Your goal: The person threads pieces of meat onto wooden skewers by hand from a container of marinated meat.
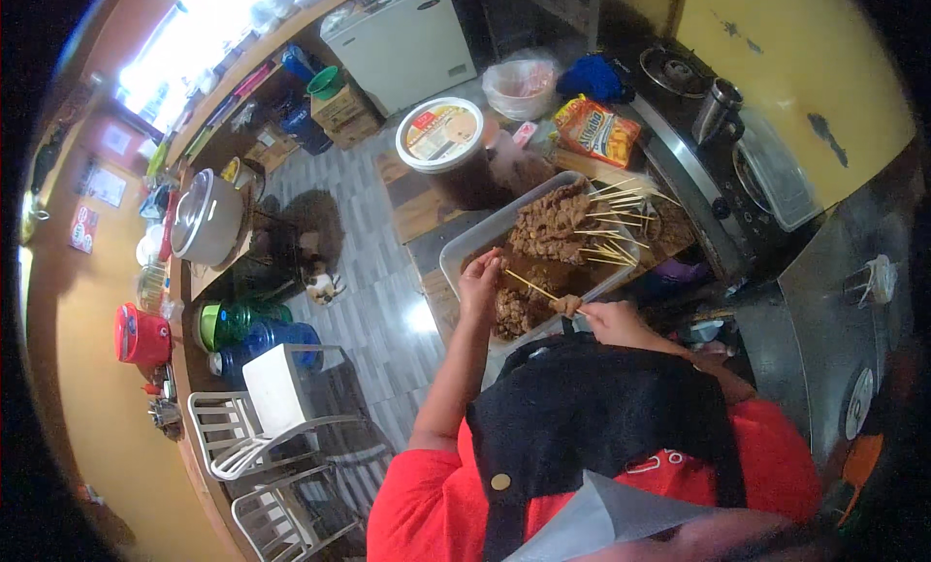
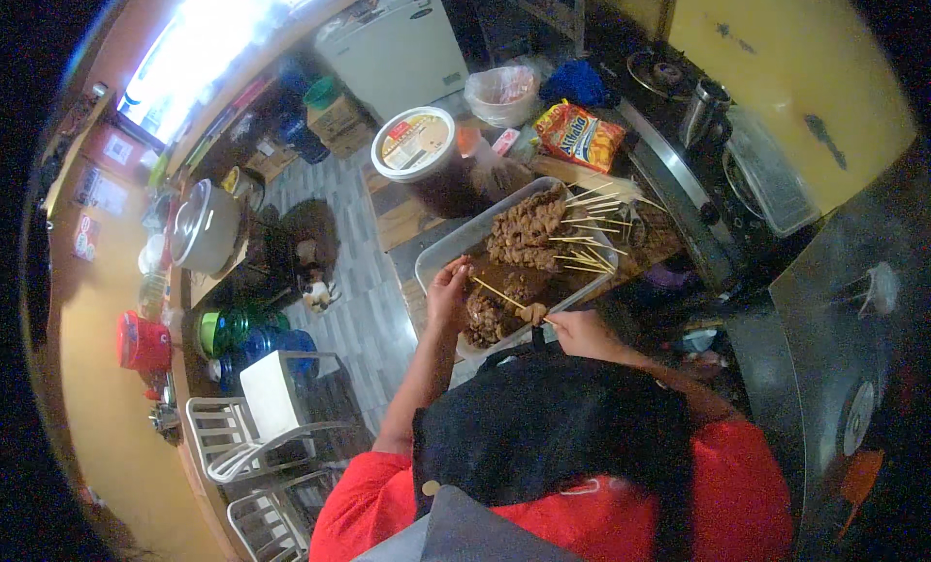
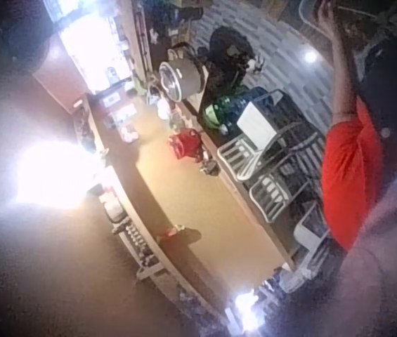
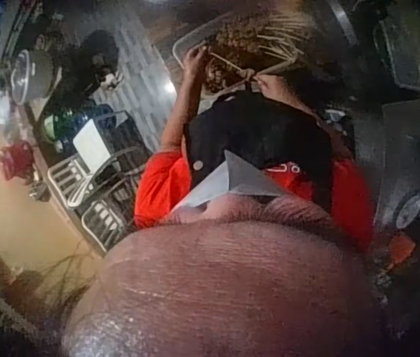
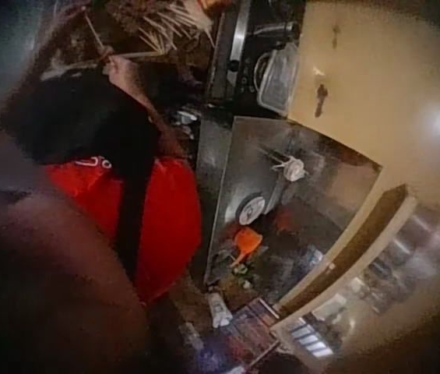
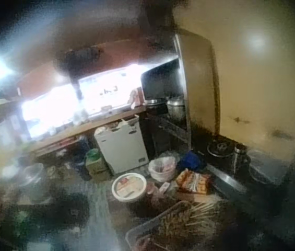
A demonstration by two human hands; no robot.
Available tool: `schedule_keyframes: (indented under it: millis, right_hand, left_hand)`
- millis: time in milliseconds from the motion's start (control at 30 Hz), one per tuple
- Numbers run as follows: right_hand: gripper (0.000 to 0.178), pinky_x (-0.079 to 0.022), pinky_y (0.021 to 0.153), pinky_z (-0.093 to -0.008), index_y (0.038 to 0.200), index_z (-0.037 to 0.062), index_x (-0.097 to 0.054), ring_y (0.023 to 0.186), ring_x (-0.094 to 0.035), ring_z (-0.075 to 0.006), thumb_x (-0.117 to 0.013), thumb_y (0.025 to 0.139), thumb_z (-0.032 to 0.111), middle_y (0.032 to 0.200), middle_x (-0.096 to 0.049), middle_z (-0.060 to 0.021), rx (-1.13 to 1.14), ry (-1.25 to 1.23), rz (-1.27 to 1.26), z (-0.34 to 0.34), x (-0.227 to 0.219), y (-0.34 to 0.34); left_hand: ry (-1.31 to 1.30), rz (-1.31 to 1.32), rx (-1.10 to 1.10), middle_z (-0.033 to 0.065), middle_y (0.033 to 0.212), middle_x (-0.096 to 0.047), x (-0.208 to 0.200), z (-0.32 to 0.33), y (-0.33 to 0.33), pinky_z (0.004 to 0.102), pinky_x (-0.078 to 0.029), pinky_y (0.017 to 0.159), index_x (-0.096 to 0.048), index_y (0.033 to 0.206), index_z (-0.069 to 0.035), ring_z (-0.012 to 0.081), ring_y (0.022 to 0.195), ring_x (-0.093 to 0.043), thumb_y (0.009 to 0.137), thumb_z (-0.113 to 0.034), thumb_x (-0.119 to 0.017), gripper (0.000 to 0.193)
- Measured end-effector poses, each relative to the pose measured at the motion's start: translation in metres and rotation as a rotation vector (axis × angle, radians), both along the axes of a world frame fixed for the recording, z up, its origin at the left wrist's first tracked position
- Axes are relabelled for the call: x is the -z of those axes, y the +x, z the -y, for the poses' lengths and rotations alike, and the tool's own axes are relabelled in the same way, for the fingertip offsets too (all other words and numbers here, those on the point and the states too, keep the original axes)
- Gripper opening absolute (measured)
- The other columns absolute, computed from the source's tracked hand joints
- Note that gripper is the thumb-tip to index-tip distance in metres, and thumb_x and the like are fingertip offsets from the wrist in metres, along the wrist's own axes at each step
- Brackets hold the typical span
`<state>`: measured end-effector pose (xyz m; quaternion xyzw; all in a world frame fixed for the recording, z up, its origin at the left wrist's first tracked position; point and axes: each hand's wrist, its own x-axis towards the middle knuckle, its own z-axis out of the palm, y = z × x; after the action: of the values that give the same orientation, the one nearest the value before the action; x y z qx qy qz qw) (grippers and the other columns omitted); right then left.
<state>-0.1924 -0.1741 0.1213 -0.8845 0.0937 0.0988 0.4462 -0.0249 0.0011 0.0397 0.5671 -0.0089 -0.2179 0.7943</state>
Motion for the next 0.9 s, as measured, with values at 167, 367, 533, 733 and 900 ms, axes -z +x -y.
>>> schedule_keyframes:
  millis: [167, 367, 533, 733, 900]
  right_hand:
    - [0.022, -0.043, 0.058, -0.0401, 0.090, 0.0026, -0.055, 0.067, -0.054, -0.0351, -0.045, 0.073, 0.011, 0.073, -0.055, -0.0196, -0.033, -0.090, 0.157, 0.001, 0.008, 0.000]
    - [0.022, -0.043, 0.059, -0.0410, 0.091, 0.0022, -0.054, 0.067, -0.055, -0.0341, -0.045, 0.073, 0.011, 0.073, -0.055, -0.0201, -0.042, -0.142, 0.212, 0.000, 0.003, 0.001]
    - [0.022, -0.043, 0.060, -0.0423, 0.092, 0.0019, -0.054, 0.068, -0.054, -0.0348, -0.045, 0.074, 0.011, 0.072, -0.055, -0.0206, -0.062, -0.169, 0.173, -0.001, 0.008, 0.003]
    - [0.023, -0.042, 0.051, -0.0341, 0.097, 0.0012, -0.052, 0.056, -0.054, -0.0226, -0.043, 0.077, 0.011, 0.062, -0.055, -0.0134, -0.052, 0.080, 0.080, -0.005, 0.009, 0.004]
    - [0.024, -0.034, 0.042, -0.0216, 0.101, -0.0011, -0.049, 0.047, -0.041, -0.0056, -0.043, 0.082, 0.011, 0.056, -0.046, 0.0000, 0.081, 0.776, -0.185, 0.000, 0.041, 0.004]
  left_hand:
    - [0.085, -0.057, 0.090, 0.0056, 0.093, -0.054, -0.004, -0.002, 0.003, 0.0223, -0.042, 0.071, -0.049, 0.101, 0.000, 0.0120, 0.082, -0.051, 0.080, -0.011, -0.049, 0.024]
    - [-0.028, -0.181, 0.078, 0.0042, 0.094, -0.053, -0.004, 0.000, 0.000, 0.0221, -0.042, 0.071, -0.047, 0.104, -0.002, 0.0116, 0.082, -0.051, 0.080, -0.012, -0.050, 0.026]
    - [-0.058, -0.213, 0.050, 0.0038, 0.097, -0.053, 0.005, -0.002, 0.002, 0.0244, -0.041, 0.073, -0.046, 0.106, -0.004, 0.0127, 0.084, -0.050, 0.080, -0.013, -0.050, 0.028]
    - [-0.099, -0.211, -0.004, 0.0028, 0.095, -0.054, -0.014, 0.005, -0.004, 0.0237, -0.041, 0.066, -0.046, 0.106, -0.006, 0.0118, 0.084, -0.052, 0.080, -0.013, -0.050, 0.028]
    - [-0.158, -0.212, 0.018, 0.0030, 0.092, -0.056, -0.010, 0.007, -0.001, 0.0216, -0.041, 0.063, -0.046, 0.104, -0.006, 0.0109, 0.082, -0.053, 0.079, -0.012, -0.050, 0.026]
